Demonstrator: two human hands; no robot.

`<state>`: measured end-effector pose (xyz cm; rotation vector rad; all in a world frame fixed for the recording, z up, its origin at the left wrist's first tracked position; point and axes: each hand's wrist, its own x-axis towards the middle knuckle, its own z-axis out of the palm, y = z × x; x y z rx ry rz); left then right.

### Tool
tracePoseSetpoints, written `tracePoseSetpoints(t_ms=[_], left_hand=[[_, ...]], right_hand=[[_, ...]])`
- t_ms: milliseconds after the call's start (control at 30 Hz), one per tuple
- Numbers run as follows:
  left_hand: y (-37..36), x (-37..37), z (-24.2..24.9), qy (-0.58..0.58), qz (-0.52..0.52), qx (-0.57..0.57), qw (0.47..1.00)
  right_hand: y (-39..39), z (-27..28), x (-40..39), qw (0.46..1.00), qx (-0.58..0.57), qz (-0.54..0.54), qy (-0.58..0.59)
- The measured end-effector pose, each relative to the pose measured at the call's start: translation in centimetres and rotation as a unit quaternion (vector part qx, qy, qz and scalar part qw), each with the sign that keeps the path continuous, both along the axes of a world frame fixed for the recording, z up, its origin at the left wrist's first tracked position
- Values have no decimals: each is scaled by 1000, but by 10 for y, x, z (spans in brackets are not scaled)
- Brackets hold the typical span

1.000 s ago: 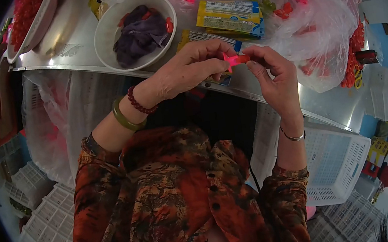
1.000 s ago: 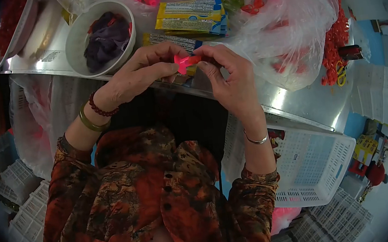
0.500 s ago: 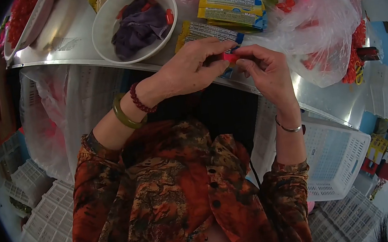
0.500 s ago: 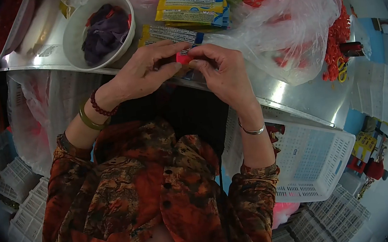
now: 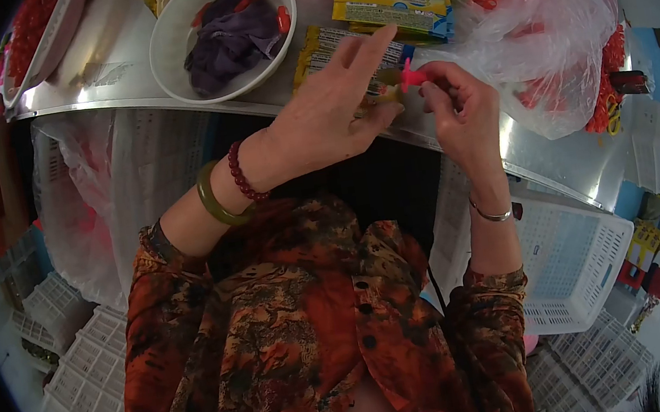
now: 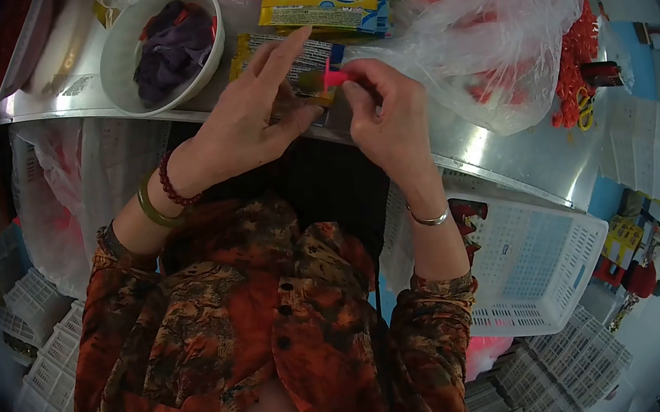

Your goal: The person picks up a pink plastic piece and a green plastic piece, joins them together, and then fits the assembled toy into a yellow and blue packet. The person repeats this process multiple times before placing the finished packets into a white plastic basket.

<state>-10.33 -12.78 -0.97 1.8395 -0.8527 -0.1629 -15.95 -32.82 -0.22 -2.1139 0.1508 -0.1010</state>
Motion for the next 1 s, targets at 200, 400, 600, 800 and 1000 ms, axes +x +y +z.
tracePoseSetpoints(t_ms=[200,400,600,800,1000], left_hand=[[7,9,-17,-131,0,122,984],[0,16,-32,-183,-15,168,968],[-3,15,-41,-273,-40,207,939],[-3,17,-53,-262,-16,154,952],[2,15,-50,-215,15,77,974]], right_hand=[[-25,-4,-10,997,-53,-59,-15],[-21,-12,-18,996,-70,-56,15],[-21,-13,-17,994,-99,-50,0],[-22,-14,-20,995,-81,-56,5],[-15,-8,-24,997,-71,-39,6]])
